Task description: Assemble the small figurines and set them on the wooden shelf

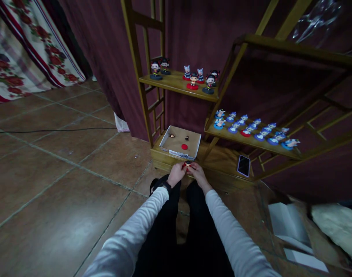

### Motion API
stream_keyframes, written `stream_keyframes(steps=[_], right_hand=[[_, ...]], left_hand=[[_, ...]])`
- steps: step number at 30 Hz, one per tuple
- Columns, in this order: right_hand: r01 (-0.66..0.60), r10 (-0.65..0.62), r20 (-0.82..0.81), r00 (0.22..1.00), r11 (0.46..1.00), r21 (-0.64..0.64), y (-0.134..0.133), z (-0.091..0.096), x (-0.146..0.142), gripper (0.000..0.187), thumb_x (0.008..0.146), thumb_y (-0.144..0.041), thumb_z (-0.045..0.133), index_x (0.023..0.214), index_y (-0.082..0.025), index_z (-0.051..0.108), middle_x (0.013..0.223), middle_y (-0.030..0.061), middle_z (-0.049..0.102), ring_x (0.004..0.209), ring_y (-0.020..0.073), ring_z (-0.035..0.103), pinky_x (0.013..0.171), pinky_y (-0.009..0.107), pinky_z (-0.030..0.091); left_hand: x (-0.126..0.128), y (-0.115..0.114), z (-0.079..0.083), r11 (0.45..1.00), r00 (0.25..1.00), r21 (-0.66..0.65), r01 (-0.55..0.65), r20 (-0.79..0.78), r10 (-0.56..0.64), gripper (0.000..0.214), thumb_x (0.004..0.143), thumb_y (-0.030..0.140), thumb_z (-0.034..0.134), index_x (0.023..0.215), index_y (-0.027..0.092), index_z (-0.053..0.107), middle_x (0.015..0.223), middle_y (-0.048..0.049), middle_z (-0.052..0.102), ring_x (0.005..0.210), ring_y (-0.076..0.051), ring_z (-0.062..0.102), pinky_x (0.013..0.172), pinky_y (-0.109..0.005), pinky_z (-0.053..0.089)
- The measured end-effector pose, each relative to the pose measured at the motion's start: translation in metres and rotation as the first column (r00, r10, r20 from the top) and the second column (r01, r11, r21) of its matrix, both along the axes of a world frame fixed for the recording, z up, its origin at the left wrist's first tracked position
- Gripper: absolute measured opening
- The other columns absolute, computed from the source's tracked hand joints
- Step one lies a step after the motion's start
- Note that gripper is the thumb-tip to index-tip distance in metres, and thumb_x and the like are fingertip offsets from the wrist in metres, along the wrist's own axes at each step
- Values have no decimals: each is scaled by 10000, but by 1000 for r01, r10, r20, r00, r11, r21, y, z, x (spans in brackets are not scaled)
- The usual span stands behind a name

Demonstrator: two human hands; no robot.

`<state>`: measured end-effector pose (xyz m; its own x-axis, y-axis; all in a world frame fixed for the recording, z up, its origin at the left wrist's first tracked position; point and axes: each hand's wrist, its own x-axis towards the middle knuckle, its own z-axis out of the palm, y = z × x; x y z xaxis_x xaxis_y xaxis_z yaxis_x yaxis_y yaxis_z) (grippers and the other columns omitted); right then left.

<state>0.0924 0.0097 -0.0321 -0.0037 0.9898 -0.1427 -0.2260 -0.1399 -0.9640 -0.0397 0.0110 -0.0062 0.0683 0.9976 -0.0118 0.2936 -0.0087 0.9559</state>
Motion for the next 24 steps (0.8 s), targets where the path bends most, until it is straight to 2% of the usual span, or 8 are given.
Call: stream_keyframes(steps=[5,10,15,24], right_hand=[[5,-5,-23,1000,1000,-12,0,4,-4,312,562,-354,719,795,-191,590,760,-3,651,626,120,607,565,244,496],[-37,37,-18,999,999,-20,1,5,-5,278,594,-355,704,784,-186,592,666,-23,640,509,96,586,533,237,490],[-62,62,-5,998,998,5,1,6,-4,233,618,-352,693,743,-172,617,607,-10,637,497,107,595,487,214,471],[-20,22,-85,996,1000,22,-5,13,-4,287,594,-361,721,795,-184,618,698,3,666,533,129,614,557,272,522]], left_hand=[[1,12,-12,988,975,-134,72,218,-41,54,689,173,618,725,145,647,557,3,596,499,-114,530,524,-199,426],[5,15,-16,961,912,-256,103,410,12,109,652,161,676,745,109,652,506,16,587,443,-88,525,465,-181,428],[5,15,-14,948,890,-291,127,455,21,145,672,180,675,779,83,662,523,-5,609,441,-77,535,467,-173,429],[3,12,-15,952,872,-264,152,490,-3,230,665,226,693,841,80,669,624,-41,659,511,-95,582,523,-192,456]])
